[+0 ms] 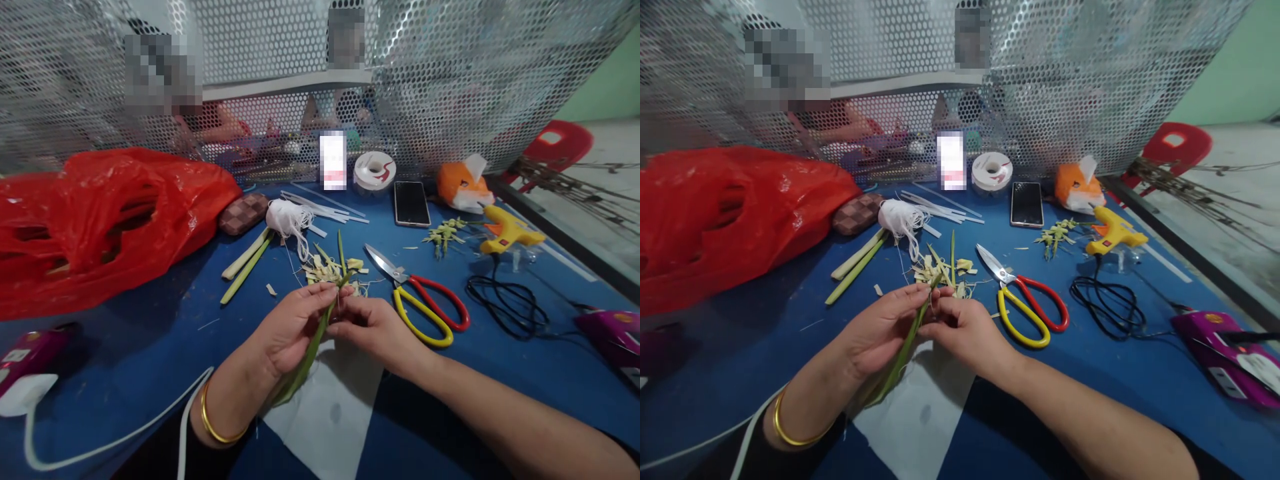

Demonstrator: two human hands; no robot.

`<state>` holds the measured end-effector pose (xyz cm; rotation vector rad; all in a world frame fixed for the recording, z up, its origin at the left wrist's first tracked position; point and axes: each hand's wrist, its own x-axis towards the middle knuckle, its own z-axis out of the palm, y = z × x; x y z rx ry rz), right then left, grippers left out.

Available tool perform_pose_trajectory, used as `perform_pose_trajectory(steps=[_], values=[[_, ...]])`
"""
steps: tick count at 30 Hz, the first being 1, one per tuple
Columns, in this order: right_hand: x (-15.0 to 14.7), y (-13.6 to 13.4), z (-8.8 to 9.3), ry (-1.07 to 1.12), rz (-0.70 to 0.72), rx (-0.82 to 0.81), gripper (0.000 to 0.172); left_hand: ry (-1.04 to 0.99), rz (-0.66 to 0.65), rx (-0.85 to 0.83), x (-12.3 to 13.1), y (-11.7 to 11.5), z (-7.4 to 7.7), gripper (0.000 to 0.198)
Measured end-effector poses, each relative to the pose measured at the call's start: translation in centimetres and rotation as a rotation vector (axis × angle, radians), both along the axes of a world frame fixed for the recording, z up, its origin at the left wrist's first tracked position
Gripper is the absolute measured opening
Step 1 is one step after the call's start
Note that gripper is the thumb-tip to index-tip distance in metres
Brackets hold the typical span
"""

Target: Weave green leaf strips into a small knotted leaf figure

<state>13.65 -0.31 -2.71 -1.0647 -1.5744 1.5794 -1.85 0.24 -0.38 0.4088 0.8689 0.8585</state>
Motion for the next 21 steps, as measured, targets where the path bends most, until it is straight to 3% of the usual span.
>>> perform_pose_trajectory(steps=[6,12,17,21], values=[[0.50,-0.08,-0.09,-0.016,-0.043,0.119,0.027,0.048,0.064,-0.007,0.01,0.26,-0.17,0.012],[0.55,0.08,-0.03,-0.029,-0.085,-0.002,0.032,0.030,0.088,0.006,0.16,0.21,-0.32,0.013],[-0.02,-0.16,-0.09,0.030,-0.013,-0.232,0.023,0.031,-0.002,0.001,0.54,-0.28,-0.34,0.025],[-0.08,-0.22,-0.37,0.051,-0.001,-0.264,0.022,0.031,-0.043,-0.010,0.78,-0.51,-0.52,0.023]])
